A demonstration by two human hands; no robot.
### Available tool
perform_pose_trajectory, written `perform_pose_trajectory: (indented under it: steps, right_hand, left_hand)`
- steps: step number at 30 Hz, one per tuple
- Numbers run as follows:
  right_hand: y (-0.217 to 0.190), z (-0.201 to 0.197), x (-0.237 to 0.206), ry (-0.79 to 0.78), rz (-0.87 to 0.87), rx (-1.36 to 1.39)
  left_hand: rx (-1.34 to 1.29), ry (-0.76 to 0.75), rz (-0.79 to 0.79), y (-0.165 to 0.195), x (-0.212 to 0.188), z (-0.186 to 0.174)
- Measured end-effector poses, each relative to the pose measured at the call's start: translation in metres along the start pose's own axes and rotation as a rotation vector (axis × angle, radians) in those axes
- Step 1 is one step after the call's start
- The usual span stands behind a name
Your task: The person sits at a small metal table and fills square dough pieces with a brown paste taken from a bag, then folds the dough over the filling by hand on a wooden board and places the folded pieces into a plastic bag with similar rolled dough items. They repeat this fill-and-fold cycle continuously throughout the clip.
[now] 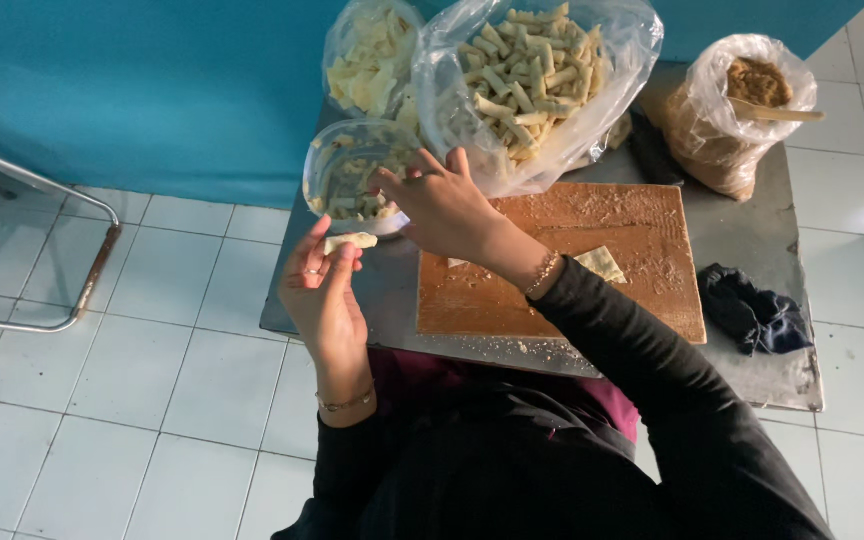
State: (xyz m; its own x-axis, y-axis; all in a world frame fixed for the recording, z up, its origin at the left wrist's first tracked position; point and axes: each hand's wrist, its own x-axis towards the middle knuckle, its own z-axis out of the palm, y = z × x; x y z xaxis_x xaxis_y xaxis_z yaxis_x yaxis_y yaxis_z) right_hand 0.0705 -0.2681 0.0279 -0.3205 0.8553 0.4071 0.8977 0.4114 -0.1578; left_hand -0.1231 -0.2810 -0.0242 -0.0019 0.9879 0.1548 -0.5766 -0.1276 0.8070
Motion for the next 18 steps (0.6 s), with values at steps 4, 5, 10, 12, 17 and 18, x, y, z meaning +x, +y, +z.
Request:
perform_pose_trajectory:
  steps: [4,5,10,12,17,18]
  right_hand:
    - [0.003,0.016,0.007,-0.085,0.062,0.041]
    - [0.003,0.019,0.008,-0.08,0.064,0.047]
    - [0.001,0.023,0.011,-0.069,0.121,0.119]
    - [0.001,0.025,0.013,-0.078,0.146,0.144]
    - [-0.001,0.027,0.013,-0.073,0.2,0.143]
    - [-0.001,0.026,0.013,-0.056,0.197,0.136]
  left_hand:
    - [-0.016,0.001,0.016,0.002,0.003,0.001]
    - [-0.007,0.008,0.01,0.002,0.003,0.0]
    - [-0.029,-0.015,0.019,0.0,0.003,0.0]
    - [-0.013,-0.013,0.014,-0.002,0.004,0.0]
    - [0.011,-0.046,0.024,-0.005,0.004,-0.003]
    - [0.003,-0.062,0.028,-0.007,0.003,-0.004]
